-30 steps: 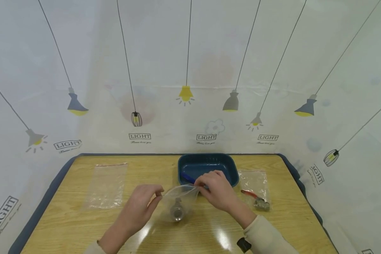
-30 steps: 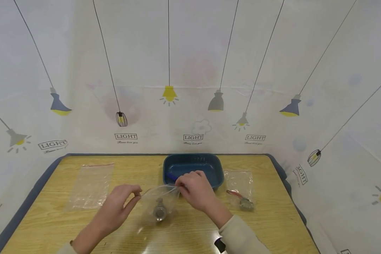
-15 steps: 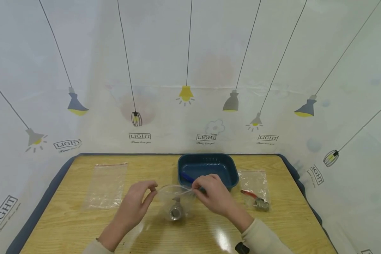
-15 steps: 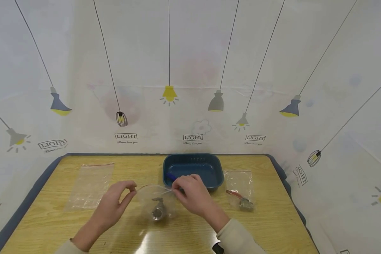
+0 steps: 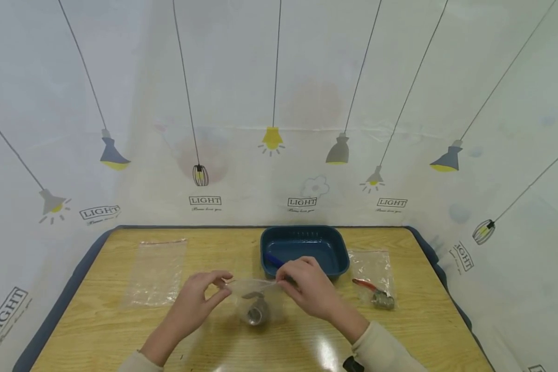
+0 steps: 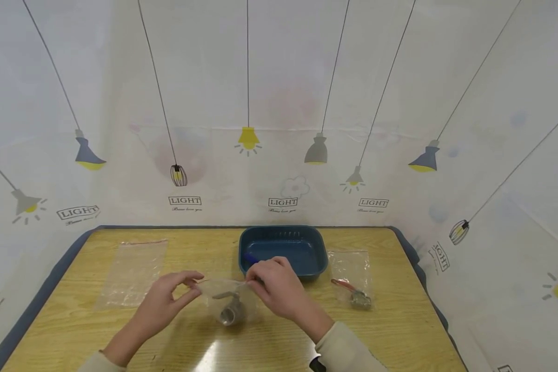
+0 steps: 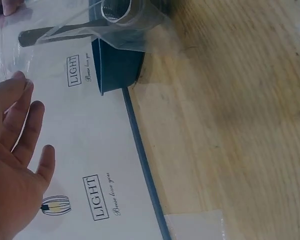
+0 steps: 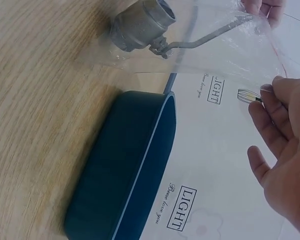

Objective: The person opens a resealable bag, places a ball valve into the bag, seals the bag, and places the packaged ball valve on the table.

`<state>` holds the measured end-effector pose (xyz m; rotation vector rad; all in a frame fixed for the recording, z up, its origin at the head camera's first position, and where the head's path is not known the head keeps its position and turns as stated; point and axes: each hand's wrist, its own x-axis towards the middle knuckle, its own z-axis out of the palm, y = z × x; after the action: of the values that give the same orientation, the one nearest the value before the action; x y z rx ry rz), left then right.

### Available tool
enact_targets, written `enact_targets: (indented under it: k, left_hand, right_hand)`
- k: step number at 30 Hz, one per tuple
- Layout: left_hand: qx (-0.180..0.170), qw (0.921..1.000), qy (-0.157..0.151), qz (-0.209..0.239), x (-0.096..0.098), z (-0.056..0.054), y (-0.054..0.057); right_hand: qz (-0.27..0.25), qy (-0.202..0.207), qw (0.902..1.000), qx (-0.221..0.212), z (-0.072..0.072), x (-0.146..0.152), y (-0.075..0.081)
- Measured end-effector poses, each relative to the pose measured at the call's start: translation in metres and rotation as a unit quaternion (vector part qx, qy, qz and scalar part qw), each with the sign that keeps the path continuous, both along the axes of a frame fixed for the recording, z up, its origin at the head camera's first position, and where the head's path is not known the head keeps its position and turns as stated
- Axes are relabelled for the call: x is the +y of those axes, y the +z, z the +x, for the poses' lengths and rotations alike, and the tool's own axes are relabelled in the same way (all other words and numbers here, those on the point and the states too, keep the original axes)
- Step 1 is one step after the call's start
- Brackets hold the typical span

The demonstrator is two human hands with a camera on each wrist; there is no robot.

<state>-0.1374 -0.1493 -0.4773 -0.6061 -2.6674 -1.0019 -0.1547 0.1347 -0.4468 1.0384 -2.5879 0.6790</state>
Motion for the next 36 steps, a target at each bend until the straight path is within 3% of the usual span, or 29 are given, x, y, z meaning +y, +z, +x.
enact_targets:
  k: [8,13,23,32,36]
  left_hand:
    - [0.051,0.9986,-0.007,-0.007,0.006,0.000,0.011]
    - [0.044,0.9990,-0.009,-0.004,0.012,0.000,0.015]
    - [0.050,0.9979,0.008,0.042,0.022,0.004,0.021]
    - [0.057,0.9954,0.013,0.076,0.030,0.004,0.022]
    - [0.076,0.9945,0.007,0.072,0.033,0.003,0.020]
  right_hand:
    - [-0.003,-0.049,0.9979,-0.043,-0.005,0.009,-0.008]
    - [-0.017,-0.049,0.9973,-0.052,-0.006,0.014,-0.009]
    - [0.009,-0.078,0.9942,-0.074,-0.009,0.020,-0.011]
    - [0.043,-0.060,0.9891,-0.127,-0.008,0.016,-0.006]
    - [0.050,-0.039,0.9929,-0.100,-0.007,0.004,-0.002]
